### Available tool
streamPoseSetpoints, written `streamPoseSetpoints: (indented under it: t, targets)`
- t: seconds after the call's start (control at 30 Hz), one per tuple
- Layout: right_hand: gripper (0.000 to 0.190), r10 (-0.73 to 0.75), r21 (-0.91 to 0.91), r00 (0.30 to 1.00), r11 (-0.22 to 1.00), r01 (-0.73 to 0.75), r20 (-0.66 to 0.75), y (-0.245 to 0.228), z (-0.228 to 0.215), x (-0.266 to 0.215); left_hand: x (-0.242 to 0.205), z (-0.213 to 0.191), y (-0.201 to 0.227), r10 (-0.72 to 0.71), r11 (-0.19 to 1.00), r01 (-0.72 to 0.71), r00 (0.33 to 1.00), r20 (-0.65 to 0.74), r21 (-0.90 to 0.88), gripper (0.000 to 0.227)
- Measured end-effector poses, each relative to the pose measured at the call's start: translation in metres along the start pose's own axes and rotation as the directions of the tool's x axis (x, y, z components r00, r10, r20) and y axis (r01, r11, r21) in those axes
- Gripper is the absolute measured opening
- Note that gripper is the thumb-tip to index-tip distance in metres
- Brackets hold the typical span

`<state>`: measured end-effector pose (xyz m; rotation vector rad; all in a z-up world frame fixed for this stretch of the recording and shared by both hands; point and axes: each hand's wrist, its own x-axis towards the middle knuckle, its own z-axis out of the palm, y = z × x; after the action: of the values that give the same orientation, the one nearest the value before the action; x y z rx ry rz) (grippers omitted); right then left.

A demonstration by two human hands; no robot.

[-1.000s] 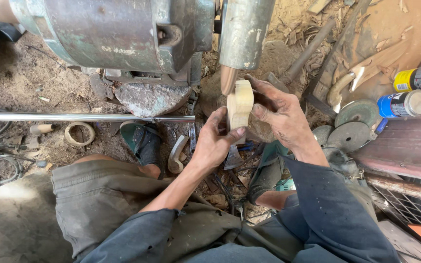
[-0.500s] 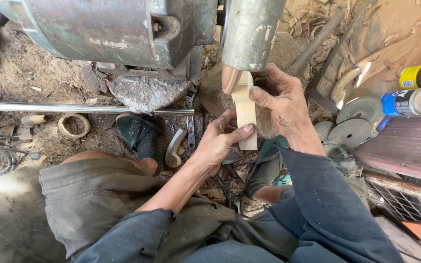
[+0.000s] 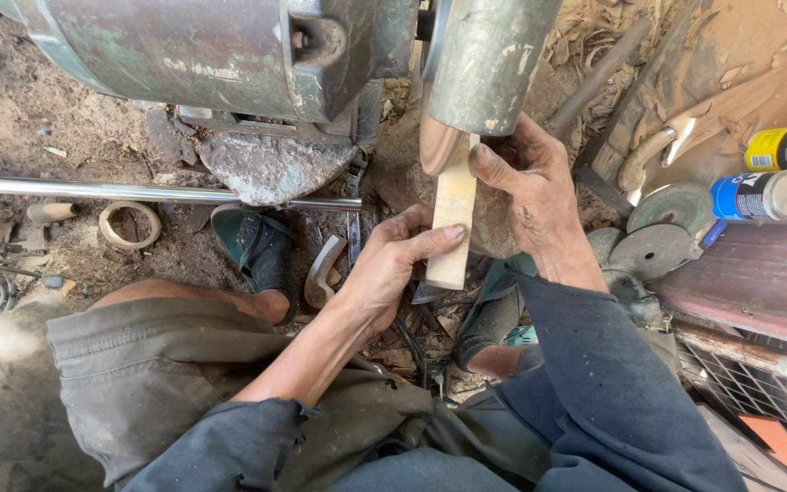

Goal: The person holds a curved wooden piece against a rotating grinding wheel, repeatedly rotating and repositioning the piece to smooth its edges and surfaces. The person continues this process throughout the clip, occasionally pausing to inspect the wood before resuming grinding.

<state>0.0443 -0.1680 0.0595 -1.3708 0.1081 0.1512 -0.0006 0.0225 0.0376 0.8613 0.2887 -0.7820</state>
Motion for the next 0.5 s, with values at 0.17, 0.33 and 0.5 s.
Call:
streamPoseSetpoints:
  t: [0.17, 0.33, 0.5]
  targets:
    - [0.053, -0.010, 0.003, 0.999, 1.000, 0.011, -0.033, 0.003, 0.004, 0.000, 0.001, -0.004, 0.006, 0.037, 0.998, -0.036, 0.999, -0.007, 0.053, 0.045]
    - [0.050, -0.024, 0.007, 0.998, 1.000, 0.025, -0.066, 0.005, 0.007, 0.000, 0.002, -0.009, 0.014, -0.018, 0.999, 0.017, 0.999, -0.039, -0.040, 0.035]
    - [0.052, -0.028, 0.023, 0.997, 0.999, 0.030, -0.072, 0.006, 0.010, 0.002, 0.005, -0.012, 0.019, -0.016, 0.999, 0.013, 0.997, -0.074, -0.042, 0.030]
